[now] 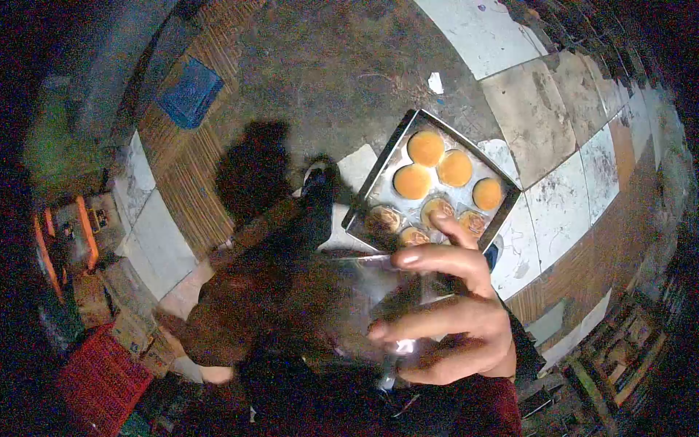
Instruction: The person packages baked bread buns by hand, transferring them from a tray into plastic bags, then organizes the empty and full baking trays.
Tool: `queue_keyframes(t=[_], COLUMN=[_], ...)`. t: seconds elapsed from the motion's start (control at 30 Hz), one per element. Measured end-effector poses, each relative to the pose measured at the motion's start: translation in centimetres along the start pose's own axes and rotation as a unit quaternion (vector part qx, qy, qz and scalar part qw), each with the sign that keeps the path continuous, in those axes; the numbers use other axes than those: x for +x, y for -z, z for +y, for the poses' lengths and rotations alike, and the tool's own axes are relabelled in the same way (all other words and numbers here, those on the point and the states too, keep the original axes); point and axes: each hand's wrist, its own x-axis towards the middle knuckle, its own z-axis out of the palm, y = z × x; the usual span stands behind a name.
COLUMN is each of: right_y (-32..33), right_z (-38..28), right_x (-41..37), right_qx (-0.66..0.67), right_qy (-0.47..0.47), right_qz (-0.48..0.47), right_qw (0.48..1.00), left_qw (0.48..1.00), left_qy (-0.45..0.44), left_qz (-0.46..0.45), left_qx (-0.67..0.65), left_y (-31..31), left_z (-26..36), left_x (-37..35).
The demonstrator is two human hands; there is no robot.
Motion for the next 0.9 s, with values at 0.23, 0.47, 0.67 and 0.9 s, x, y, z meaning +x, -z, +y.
queue_keyframes(t=[0.23,0.47,0.67,0.9], right_y=[-1.4,-3.0,-5.0,-8.9], right_z=[3.7,37.3,36.8,25.8], right_x=[-2.4,-19.5,-18.8,-19.6], right_qx=[0.016,-0.313,-0.406,0.285], right_qy=[-0.108,-0.547,-0.661,-0.445], right_qz=[0.211,0.192,-0.030,0.357], right_qw=[0.971,0.752,0.631,0.770], left_qw=[0.976,0.898,0.888,0.970], left_qy=[0.205,0.238,0.256,0.085], left_qz=[0.060,0.243,0.238,0.122], left_qx=[-0.038,-0.278,-0.298,-0.191], left_y=[-1.4,-4.3,-5.5,-6.1], left_z=[-0.5,-1.4,-1.3,-2.0], left_x=[-4.2,-4.5,-4.7,-4.1])
